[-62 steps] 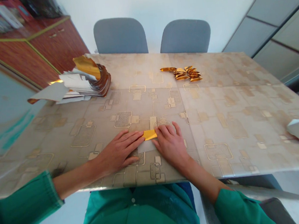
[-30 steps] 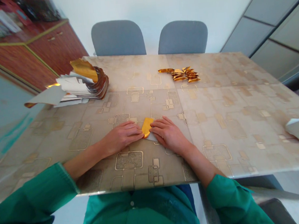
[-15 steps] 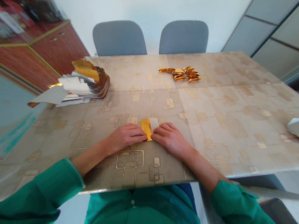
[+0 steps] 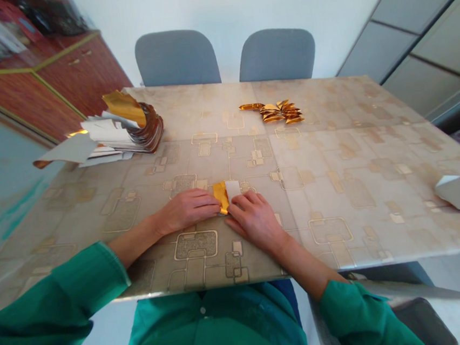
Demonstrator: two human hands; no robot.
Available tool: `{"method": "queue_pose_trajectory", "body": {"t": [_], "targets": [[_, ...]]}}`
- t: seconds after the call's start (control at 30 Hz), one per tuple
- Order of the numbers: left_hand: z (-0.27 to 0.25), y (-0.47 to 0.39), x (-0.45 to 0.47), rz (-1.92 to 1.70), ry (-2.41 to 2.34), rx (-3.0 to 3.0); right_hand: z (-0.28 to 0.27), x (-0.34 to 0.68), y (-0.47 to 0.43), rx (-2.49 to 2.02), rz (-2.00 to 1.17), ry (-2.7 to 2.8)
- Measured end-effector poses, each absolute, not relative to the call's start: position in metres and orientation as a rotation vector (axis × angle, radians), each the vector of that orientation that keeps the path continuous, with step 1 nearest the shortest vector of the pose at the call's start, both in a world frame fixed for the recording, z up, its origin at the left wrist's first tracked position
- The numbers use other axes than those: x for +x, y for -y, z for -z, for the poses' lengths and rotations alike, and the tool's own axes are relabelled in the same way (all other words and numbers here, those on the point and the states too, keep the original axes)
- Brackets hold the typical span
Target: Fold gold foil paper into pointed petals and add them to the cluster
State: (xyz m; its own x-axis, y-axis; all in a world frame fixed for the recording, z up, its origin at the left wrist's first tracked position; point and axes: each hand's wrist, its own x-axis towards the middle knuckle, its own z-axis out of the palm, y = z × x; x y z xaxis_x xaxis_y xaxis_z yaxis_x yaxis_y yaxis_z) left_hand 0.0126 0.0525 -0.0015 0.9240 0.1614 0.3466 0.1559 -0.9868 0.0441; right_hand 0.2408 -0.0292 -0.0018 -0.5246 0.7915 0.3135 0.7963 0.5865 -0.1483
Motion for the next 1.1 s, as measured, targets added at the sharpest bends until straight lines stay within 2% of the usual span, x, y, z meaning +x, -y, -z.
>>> {"method": "queue_pose_trajectory", "body": {"t": [0.3,0.67,1.1], "targets": [[0.005,-0.053,0.014,-0.66,-0.279,2.904,0.003,0.237,0.027,-1.319,0.059,2.412],[0.013,-0.054,0.014,-0.647,-0.328,2.869,0.001,0.232,0.034,-1.411,-0.036,2.382],[0.003,-0.045,0.031,-0.5,-0.788,2.663,0.003,0.226,0.033,-1.526,-0.127,2.217]]}}
